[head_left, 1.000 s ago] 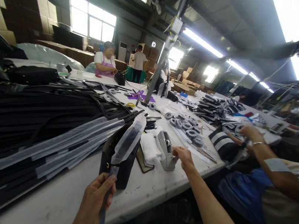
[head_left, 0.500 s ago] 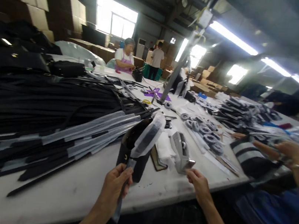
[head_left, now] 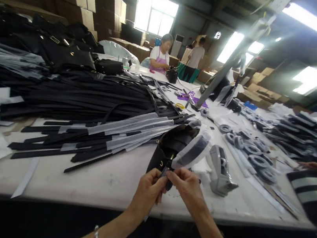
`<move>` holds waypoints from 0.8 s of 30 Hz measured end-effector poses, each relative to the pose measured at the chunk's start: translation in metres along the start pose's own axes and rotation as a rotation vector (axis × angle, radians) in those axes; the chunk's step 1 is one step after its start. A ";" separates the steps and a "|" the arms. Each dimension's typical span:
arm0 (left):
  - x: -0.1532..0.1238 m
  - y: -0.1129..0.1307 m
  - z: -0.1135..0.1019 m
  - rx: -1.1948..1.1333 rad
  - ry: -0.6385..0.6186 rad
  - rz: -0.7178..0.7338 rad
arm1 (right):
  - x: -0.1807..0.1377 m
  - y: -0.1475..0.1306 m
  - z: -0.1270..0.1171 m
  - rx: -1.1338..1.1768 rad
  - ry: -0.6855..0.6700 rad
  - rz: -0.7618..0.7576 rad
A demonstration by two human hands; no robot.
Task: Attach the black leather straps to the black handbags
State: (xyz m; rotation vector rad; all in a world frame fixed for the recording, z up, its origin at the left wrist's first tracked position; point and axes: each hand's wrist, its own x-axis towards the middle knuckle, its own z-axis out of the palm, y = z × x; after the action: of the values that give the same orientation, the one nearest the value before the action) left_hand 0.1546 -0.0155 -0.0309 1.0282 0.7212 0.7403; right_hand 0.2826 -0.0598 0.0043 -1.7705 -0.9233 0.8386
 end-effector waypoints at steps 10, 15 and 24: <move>-0.003 0.000 -0.004 -0.204 -0.065 -0.114 | 0.009 -0.002 -0.020 0.046 -0.275 0.069; -0.004 0.007 -0.004 -0.400 -0.134 -0.323 | 0.009 -0.002 -0.023 0.046 -0.343 0.104; -0.010 0.008 0.001 -0.425 -0.168 -0.456 | 0.006 0.010 -0.004 -0.068 -0.165 0.104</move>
State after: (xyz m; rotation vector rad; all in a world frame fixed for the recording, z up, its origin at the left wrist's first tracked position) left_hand 0.1478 -0.0217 -0.0217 0.5030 0.5887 0.3788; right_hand 0.2913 -0.0592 -0.0042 -1.8417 -0.9829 1.0432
